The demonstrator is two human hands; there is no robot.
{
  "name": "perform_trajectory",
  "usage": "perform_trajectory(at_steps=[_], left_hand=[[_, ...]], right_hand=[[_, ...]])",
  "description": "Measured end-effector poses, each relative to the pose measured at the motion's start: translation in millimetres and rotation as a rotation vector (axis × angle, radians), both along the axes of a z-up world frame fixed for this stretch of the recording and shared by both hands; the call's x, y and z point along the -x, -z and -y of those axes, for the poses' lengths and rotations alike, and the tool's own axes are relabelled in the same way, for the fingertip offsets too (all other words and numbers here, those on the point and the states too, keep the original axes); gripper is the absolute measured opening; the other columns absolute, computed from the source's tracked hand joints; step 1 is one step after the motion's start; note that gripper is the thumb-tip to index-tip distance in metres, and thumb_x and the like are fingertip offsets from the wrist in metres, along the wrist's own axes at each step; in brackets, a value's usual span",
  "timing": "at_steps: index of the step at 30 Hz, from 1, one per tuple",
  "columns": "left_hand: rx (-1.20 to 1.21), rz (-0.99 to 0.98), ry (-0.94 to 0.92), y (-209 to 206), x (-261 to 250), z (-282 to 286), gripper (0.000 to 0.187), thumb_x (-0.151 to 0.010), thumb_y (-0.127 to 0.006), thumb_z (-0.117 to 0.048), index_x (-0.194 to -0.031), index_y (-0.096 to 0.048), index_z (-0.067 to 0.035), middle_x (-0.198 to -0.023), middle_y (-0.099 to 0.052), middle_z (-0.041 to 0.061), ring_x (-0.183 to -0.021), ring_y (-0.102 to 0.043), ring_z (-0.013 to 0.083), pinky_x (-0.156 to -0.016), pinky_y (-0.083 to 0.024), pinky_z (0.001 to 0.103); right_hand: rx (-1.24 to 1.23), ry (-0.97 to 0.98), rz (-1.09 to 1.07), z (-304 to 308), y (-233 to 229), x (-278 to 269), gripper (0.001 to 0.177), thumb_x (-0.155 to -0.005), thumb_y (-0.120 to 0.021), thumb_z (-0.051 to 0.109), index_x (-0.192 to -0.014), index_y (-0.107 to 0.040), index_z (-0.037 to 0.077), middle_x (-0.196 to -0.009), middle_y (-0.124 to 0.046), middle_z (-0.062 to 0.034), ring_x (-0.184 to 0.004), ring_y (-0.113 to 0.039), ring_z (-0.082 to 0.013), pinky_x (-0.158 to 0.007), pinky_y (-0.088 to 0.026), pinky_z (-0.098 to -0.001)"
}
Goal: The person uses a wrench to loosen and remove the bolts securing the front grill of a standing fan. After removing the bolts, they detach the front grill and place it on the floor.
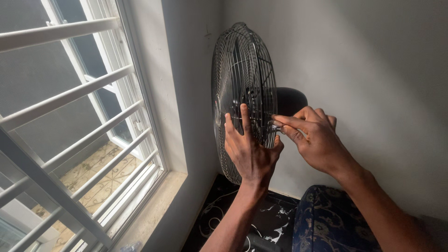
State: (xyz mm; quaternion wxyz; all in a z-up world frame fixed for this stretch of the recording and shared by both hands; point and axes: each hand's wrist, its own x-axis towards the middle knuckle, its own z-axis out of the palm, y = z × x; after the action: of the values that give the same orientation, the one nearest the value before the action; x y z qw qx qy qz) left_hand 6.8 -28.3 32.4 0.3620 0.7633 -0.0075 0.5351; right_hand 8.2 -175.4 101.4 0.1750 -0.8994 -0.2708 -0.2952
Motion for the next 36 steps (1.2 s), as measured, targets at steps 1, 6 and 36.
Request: perform_trajectory(at_steps=[1,6,36], left_hand=[[-0.001,0.002,-0.004,1,-1,0,0.125,-0.064,-0.089,-0.031,-0.163,-0.014,-0.021,-0.150,-0.035,0.036,-0.129,-0.050,0.0497,-0.102,-0.043,0.063],[-0.014,0.004,-0.011,2,-3,-1,0.123,-0.065,-0.089,-0.033,-0.163,-0.015,-0.021,-0.149,-0.034,0.037,-0.128,-0.050,0.0496,-0.101,-0.044,0.063],[-0.004,0.026,-0.018,6,-3,-2,0.121,-0.066,-0.089,-0.033,-0.164,-0.018,-0.022,-0.151,-0.036,0.036,-0.131,-0.050,0.0529,-0.104,-0.045,0.065]], right_hand=[[0.015,-0.006,0.025,0,-1,0,0.030,-0.097,-0.063,0.031,-0.124,-0.075,0.026,-0.081,-0.057,0.0059,-0.085,-0.048,-0.0148,-0.094,-0.032,-0.0353],[0.027,-0.070,0.109,3,-9,-2,0.028,-0.094,-0.066,0.027,-0.120,-0.077,0.029,-0.084,-0.059,0.0076,-0.086,-0.049,-0.0129,-0.094,-0.032,-0.0357],[-0.109,-0.177,-0.058,-4,-25,-5,0.024,-0.088,-0.071,0.027,-0.111,-0.079,0.028,-0.076,-0.064,0.0057,-0.059,-0.055,-0.0061,-0.062,-0.048,-0.0230]])
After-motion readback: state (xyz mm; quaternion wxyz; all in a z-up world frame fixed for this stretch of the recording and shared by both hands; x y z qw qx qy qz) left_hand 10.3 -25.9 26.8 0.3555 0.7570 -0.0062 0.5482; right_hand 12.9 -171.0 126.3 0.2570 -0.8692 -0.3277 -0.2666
